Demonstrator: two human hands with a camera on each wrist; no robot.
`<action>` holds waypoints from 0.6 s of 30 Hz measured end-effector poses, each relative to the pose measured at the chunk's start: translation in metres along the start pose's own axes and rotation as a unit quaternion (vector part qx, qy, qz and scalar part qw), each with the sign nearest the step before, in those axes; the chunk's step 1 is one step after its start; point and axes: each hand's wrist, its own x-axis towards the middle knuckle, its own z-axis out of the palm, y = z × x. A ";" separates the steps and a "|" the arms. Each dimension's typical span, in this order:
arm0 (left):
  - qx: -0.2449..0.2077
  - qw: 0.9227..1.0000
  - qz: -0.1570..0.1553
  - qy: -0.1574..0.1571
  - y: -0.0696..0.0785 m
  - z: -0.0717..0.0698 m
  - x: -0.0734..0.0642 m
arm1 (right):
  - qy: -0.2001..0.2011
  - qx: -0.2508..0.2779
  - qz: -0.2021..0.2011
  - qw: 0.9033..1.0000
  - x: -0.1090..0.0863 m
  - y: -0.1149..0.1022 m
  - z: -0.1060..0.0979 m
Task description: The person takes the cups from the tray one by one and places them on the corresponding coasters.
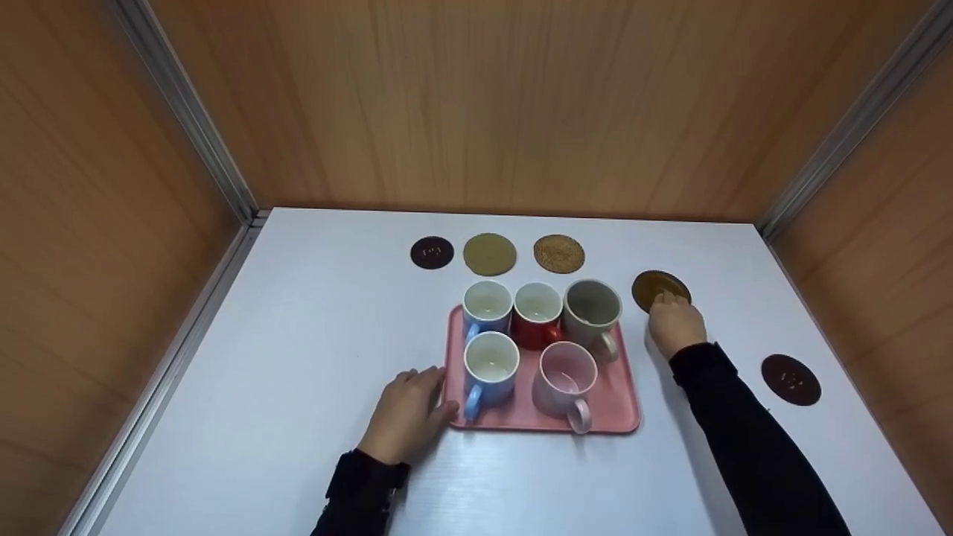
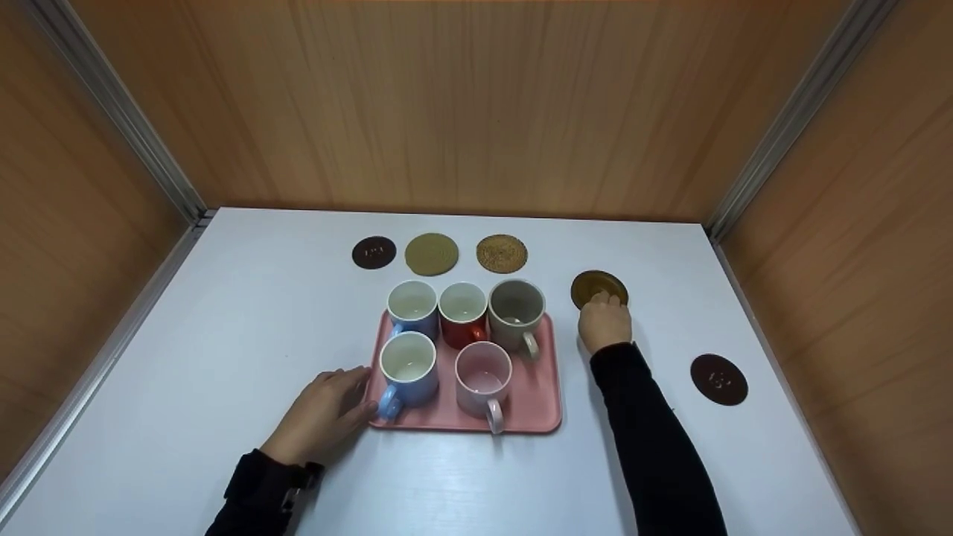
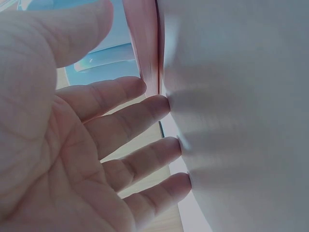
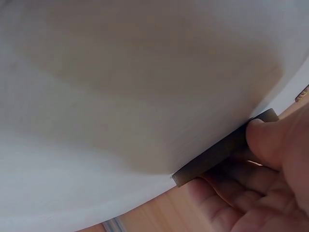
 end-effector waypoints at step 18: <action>0.003 1.000 0.000 0.003 0.001 -0.001 -0.001 | -0.077 0.032 0.004 0.997 -0.005 0.003 -0.006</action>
